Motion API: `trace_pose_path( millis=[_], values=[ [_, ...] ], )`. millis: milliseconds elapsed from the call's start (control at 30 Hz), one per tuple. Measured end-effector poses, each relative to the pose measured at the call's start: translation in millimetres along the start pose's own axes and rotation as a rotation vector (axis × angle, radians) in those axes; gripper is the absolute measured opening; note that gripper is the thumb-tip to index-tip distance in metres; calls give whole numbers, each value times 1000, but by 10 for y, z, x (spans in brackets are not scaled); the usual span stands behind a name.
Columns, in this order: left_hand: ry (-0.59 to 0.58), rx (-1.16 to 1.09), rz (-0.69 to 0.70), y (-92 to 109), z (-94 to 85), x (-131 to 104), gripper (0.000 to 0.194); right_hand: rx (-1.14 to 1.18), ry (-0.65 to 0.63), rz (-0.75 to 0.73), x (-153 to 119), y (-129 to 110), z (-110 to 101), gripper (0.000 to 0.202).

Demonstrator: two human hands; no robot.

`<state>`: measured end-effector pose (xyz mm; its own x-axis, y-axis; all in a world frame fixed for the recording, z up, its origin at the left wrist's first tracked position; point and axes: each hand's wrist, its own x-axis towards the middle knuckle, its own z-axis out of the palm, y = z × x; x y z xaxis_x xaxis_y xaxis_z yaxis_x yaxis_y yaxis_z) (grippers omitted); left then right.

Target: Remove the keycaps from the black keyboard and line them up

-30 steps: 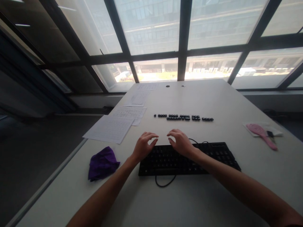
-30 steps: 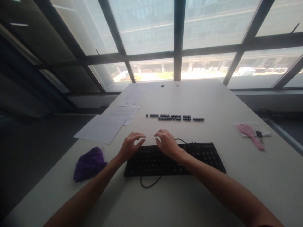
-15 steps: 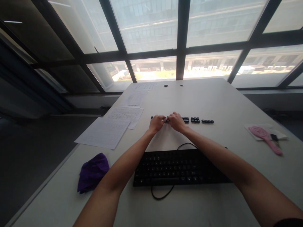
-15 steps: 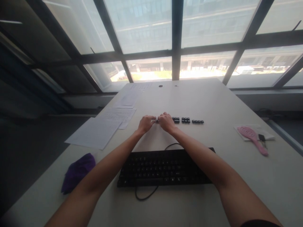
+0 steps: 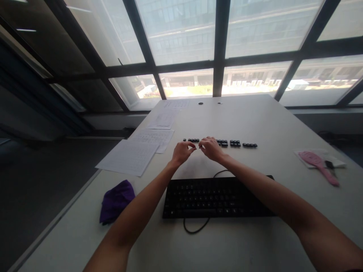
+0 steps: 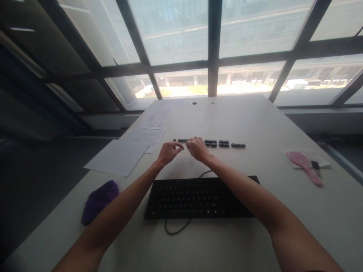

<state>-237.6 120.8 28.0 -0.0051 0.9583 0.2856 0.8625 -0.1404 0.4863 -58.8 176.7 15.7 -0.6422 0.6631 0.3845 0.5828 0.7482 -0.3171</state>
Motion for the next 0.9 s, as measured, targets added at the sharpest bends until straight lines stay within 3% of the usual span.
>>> trace_pose_path(
  millis=[167,333,467,900],
  values=[
    [-31,-142,70,180,-313,-807,9,384,91,-34,-632,-437,-215,7],
    [-128,-290,101,310,-343,-1355,6,562,35,-6,-1223,-770,-184,11],
    [-152,-310,103,339,-285,-1455,8,589,16,13,-1367,-842,-96,14],
    [-136,-309,142,305,-131,-1496,7,527,14,-31,-1425,-818,-21,14]
  ],
)
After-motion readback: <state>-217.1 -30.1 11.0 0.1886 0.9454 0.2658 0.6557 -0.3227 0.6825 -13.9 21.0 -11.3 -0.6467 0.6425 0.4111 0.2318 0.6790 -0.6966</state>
